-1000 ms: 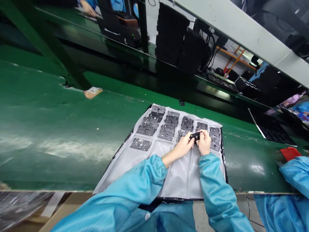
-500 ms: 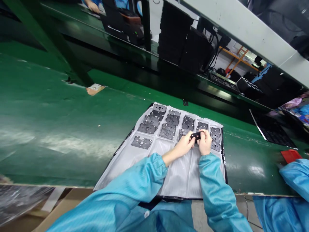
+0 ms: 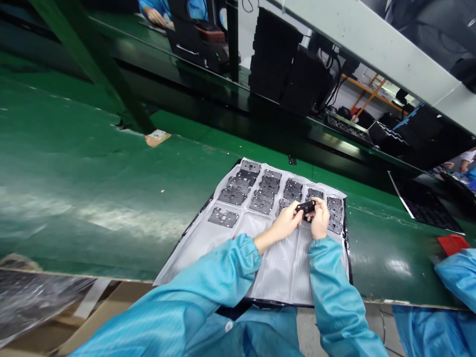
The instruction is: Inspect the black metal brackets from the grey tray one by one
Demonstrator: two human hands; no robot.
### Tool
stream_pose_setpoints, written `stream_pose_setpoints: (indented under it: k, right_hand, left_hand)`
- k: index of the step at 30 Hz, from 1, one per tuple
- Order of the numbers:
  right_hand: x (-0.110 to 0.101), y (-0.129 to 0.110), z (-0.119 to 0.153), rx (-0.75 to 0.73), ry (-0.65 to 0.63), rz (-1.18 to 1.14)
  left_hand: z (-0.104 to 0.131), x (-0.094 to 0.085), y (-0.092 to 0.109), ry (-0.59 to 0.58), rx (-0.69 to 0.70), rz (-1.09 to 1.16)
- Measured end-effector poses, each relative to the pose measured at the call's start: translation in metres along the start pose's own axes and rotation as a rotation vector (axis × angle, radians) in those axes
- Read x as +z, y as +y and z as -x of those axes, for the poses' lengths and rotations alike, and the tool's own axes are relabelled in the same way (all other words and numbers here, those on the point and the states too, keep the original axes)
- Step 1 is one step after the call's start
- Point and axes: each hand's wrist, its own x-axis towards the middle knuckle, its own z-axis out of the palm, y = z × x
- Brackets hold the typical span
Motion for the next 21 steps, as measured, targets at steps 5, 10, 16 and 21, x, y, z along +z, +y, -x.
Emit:
stream_pose_setpoints:
  k: [5,10,16,21]
  right_hand:
    - [-0.0043,-0.0028,-0.0068,-0.064,0.196,-0.039]
    - [-0.0025,-0.0050,-0.0052,0.019,-0.006,-0.080]
    - [-0.0016,-0.0052,-0.0018,0.044,-0.036,-0.082]
    - [-0.0015,-0.0037,-0.0019,0.029,-0.012,-0.065]
  left_hand:
    - [-0.0008,-0.0004,0.0005,0.063,-0.013,0.039]
    - [-0.0017,-0.0009,-0.0014,0.056,-0.029,0.122]
    - [-0.0017,-0.0011,-0.0017,0.060,-0.033,0.120]
    - [-0.0014,-0.0009,-0.0037,0.056,-0.006,0.062]
